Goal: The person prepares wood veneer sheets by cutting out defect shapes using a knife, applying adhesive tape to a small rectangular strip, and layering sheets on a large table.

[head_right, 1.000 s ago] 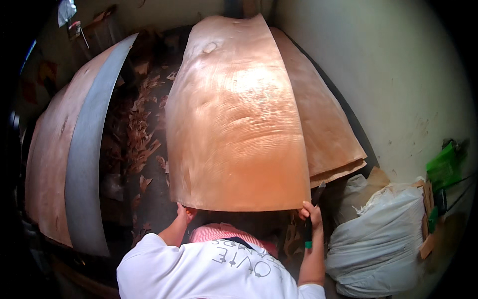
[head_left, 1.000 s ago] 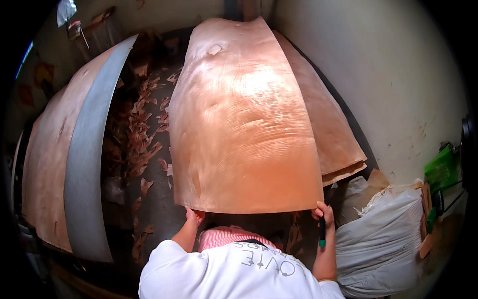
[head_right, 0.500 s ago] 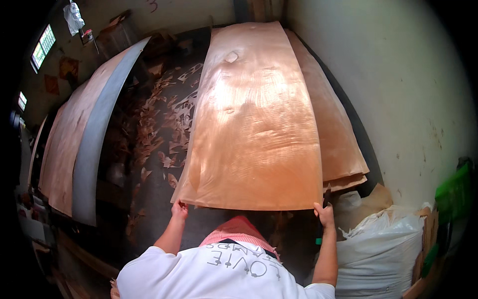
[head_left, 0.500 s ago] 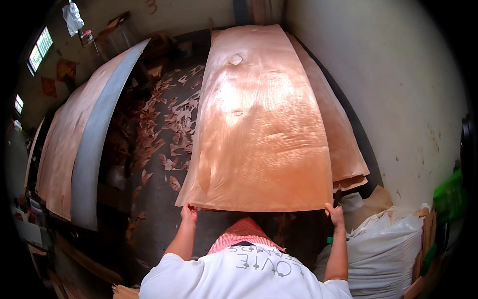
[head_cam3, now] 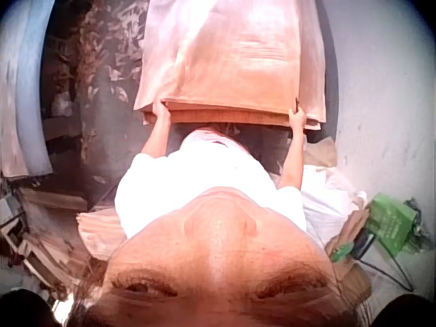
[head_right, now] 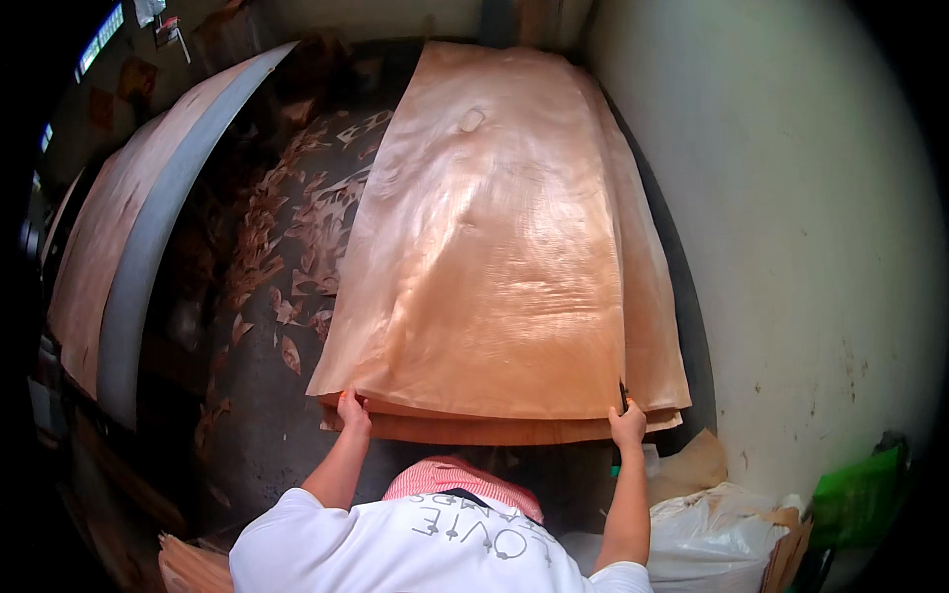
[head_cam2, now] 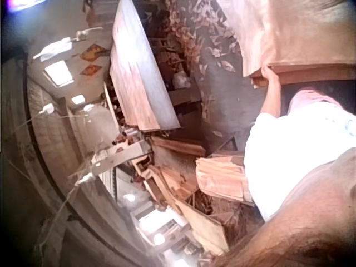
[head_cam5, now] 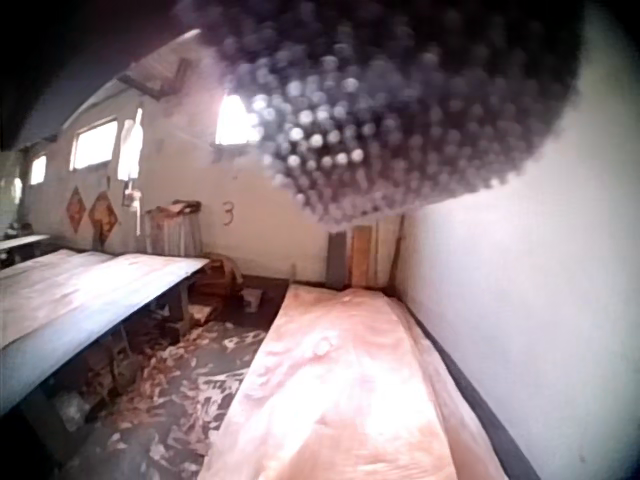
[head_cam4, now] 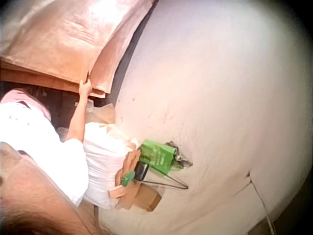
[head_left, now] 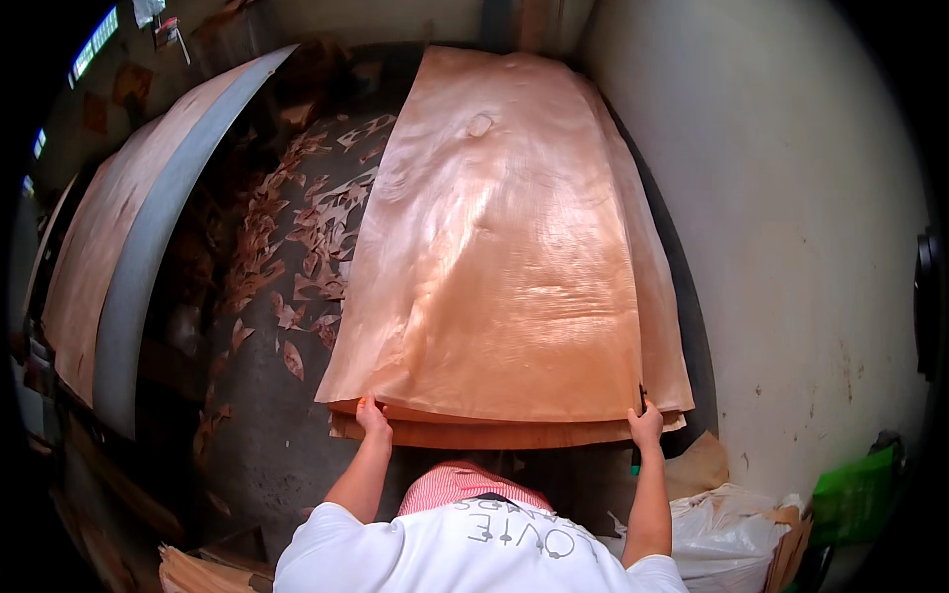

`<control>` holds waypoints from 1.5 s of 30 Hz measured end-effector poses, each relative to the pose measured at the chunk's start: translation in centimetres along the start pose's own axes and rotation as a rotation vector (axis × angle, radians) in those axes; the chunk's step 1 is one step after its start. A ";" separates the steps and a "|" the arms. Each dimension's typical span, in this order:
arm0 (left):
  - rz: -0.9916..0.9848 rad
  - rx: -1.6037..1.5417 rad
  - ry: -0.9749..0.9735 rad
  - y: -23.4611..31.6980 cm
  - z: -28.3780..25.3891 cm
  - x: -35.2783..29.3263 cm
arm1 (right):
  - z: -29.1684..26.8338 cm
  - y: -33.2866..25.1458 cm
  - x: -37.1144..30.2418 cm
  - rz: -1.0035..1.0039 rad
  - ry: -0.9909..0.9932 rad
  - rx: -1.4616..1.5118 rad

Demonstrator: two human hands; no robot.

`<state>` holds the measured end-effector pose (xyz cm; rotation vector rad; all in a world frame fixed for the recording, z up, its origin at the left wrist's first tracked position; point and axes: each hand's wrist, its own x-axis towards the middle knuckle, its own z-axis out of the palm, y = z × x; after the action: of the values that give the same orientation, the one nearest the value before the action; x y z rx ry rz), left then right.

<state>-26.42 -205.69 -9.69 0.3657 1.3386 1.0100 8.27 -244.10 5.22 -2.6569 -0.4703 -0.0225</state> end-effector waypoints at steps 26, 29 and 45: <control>-0.184 0.134 0.228 -15.0 -0.7 4.9 | 8.4 8.3 6.4 -0.053 -0.232 -0.325; -0.317 -0.034 0.259 -16.4 -1.0 5.6 | 10.1 9.5 6.7 -0.014 -0.300 -0.436; -0.391 0.078 0.372 -20.4 -3.2 12.1 | 18.2 11.1 4.6 -0.021 -0.433 -0.492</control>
<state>-22.53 -208.58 -33.11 -0.0350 1.7068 0.7173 15.23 -244.23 -15.47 -3.1457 -0.7052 0.5006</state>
